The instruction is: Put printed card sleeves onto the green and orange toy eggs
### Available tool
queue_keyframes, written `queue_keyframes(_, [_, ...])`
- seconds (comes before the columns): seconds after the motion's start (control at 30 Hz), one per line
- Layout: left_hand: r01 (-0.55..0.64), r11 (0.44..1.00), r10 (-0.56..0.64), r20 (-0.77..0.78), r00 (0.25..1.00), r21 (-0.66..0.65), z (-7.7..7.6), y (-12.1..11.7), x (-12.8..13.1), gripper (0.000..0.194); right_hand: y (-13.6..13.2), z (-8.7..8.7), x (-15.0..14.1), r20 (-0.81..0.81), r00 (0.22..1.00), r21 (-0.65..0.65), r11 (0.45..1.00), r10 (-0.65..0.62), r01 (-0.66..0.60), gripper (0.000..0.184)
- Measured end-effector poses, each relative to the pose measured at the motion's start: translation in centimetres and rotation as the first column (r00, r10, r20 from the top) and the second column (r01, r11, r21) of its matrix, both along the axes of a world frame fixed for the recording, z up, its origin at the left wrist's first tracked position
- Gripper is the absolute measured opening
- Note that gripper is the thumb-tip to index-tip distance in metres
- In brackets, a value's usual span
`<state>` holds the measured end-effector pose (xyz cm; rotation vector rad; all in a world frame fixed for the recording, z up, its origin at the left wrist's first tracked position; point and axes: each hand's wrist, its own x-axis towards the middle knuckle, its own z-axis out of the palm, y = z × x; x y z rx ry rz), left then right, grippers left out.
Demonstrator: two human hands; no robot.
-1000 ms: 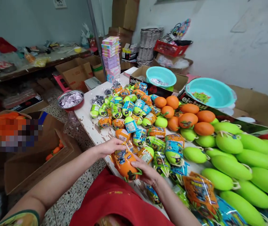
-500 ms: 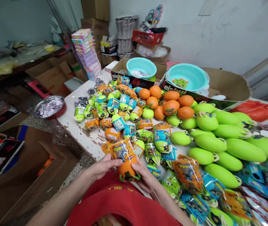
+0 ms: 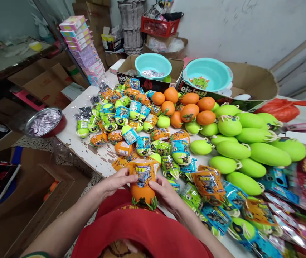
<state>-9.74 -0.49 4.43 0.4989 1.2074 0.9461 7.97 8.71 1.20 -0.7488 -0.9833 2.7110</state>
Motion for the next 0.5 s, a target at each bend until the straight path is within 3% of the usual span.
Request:
queue_keyframes(0.23, [-0.017,0.992,0.011,-0.052,0.999,-0.125,-0.5,-1.4,1.1,0.052,-2.3,-1.7,1.9,0.039,0.999,-0.078,0.997,-0.012,0.015,0.043])
queue_keyframes(0.33, [-0.047,0.994,0.048,0.009,0.999,-0.101,-0.2,-1.2,1.6,0.054,-2.2,-2.1,2.1,0.029,0.999,-0.027,0.999,-0.019,0.019,0.049])
queue_keyframes(0.5, [-0.106,0.994,0.106,0.068,0.992,0.005,-0.1,-0.9,2.0,0.057,-1.3,-1.0,1.5,0.023,0.998,0.063,0.997,-0.053,0.052,0.058])
